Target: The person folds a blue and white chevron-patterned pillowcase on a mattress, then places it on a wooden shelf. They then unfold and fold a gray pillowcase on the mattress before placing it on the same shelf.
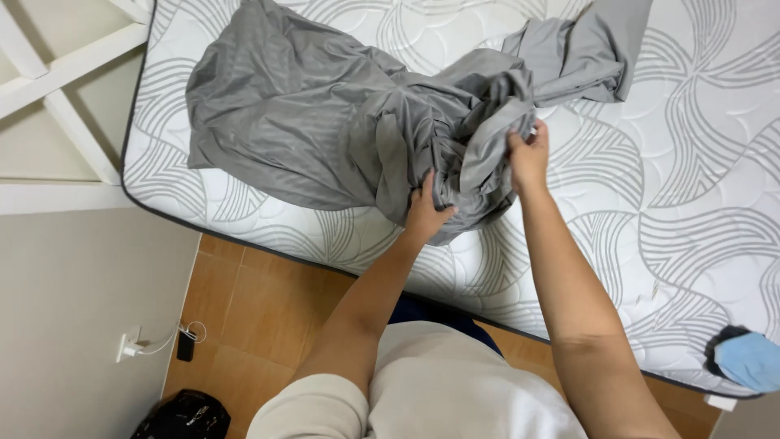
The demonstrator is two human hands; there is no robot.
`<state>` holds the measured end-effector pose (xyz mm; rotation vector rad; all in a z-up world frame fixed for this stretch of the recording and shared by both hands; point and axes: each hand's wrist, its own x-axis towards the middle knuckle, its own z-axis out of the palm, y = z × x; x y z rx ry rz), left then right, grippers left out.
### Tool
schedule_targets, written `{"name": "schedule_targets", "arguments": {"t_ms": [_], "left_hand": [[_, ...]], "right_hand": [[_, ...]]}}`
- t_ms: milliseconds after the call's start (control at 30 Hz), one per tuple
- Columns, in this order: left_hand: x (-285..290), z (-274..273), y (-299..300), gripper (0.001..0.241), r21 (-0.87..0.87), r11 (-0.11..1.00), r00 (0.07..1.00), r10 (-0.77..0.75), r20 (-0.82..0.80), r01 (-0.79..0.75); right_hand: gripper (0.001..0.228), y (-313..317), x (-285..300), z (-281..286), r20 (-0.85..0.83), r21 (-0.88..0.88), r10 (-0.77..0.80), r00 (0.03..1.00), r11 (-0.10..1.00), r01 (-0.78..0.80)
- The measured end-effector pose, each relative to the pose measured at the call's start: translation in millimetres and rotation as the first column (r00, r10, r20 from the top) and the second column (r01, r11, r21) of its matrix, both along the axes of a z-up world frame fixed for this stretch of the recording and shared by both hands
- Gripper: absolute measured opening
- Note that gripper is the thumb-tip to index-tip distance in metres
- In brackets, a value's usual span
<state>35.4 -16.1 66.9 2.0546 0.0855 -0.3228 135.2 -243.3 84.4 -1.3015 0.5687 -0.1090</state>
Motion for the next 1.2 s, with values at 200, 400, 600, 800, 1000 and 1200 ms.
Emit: {"name": "schedule_targets", "arguments": {"t_ms": [200,400,600,800,1000,1200], "left_hand": [[-9.2,-160.5,-5.7,0.057,0.231,0.972,0.989,0.006,-0.148,0.029],[32.2,-12.0,-2.9,0.035,-0.044,0.953,0.936,0.287,-0.203,-0.301],[74.4,46.2,-3.1,0.024,-0.615,0.722,0.867,0.483,0.121,-0.317],[68.1,34.7,5.7,0.063,-0.512,0.856,0.994,-0.019,0.104,0.070],[0.1,-14.1,28.4,0.041,0.199,0.979,0.999,-0.040,-0.025,0.044],[-12.4,-73.0,55.1,0.049,0.496,0.847,0.955,-0.045,-0.295,0.193]], "right_hand": [[0.024,26.0,5.3,46.9,0.197,-0.200,0.011,0.980,0.979,0.029],[0.016,40.0,10.3,23.6,0.411,-0.347,0.003,0.912,0.925,0.153],[0.039,48.6,-49.0,-65.8,-0.360,-0.381,0.739,0.569,0.440,-0.813],[0.037,2.7,-100.0,-145.8,0.039,-0.281,0.072,0.997,0.958,-0.058],[0.055,-29.8,-130.0,-188.4,-0.433,-0.547,-0.073,0.899,0.814,-0.197],[0.088,7.0,-105.2,-111.7,-0.675,-0.051,-0.026,0.738,0.999,-0.012]]}}
